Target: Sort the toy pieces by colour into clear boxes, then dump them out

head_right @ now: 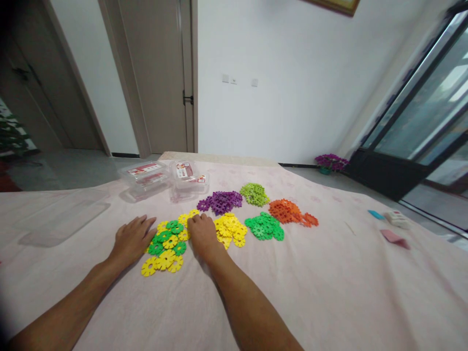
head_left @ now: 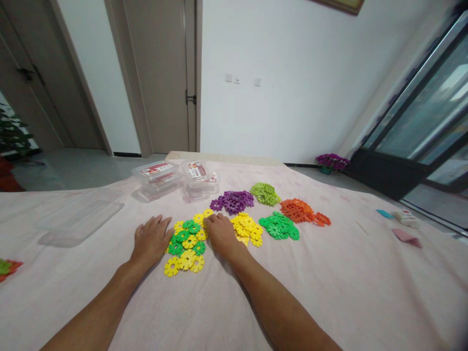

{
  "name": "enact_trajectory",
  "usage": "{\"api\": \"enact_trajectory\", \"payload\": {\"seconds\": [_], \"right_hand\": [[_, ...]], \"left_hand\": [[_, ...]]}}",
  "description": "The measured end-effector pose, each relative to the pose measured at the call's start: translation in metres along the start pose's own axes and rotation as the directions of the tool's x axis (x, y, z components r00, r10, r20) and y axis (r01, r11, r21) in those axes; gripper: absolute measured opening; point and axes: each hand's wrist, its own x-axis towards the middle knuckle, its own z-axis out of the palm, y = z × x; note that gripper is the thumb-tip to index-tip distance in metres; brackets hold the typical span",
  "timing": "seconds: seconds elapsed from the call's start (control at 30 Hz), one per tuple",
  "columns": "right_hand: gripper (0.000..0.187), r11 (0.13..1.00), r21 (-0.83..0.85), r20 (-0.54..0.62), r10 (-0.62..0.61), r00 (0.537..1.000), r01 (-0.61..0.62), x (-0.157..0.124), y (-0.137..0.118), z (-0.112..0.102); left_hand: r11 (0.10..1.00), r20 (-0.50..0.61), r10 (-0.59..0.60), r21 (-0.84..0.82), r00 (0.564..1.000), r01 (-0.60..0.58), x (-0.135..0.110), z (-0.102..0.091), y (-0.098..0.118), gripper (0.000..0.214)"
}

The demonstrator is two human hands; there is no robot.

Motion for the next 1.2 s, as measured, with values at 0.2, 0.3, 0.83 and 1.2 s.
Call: {"api": "enact_trajectory", "payload": {"seconds": [0.2,0.3,0.83,1.2], "right_hand": [[0.022,0.999,-0.054,0.039,0.006,0.999,-0.004,0.004,-0.01,0.0],[0.023,0.999,-0.036,0.025,0.023,0.999,-0.022,0.005,-0.01,0.0],[0.033,0.865,0.444,0.18,0.169,0.969,-0.234,-0.014,0.08,-0.064],[0.041,0.951,0.284,0.034,0.116,0.993,-0.12,-0.012,0.036,-0.062]], "left_hand": [[1.0,0.006,0.006,0.015,1.0,-0.006,-0.001,-0.003,0.002,0.049],[1.0,-0.005,0.011,0.022,1.0,-0.01,-0.001,-0.001,0.0,0.049],[0.999,-0.015,0.029,0.018,0.999,-0.028,0.0,0.005,-0.004,0.049],[1.0,-0.008,0.026,-0.001,1.0,-0.026,0.001,0.006,-0.003,0.05]]}}
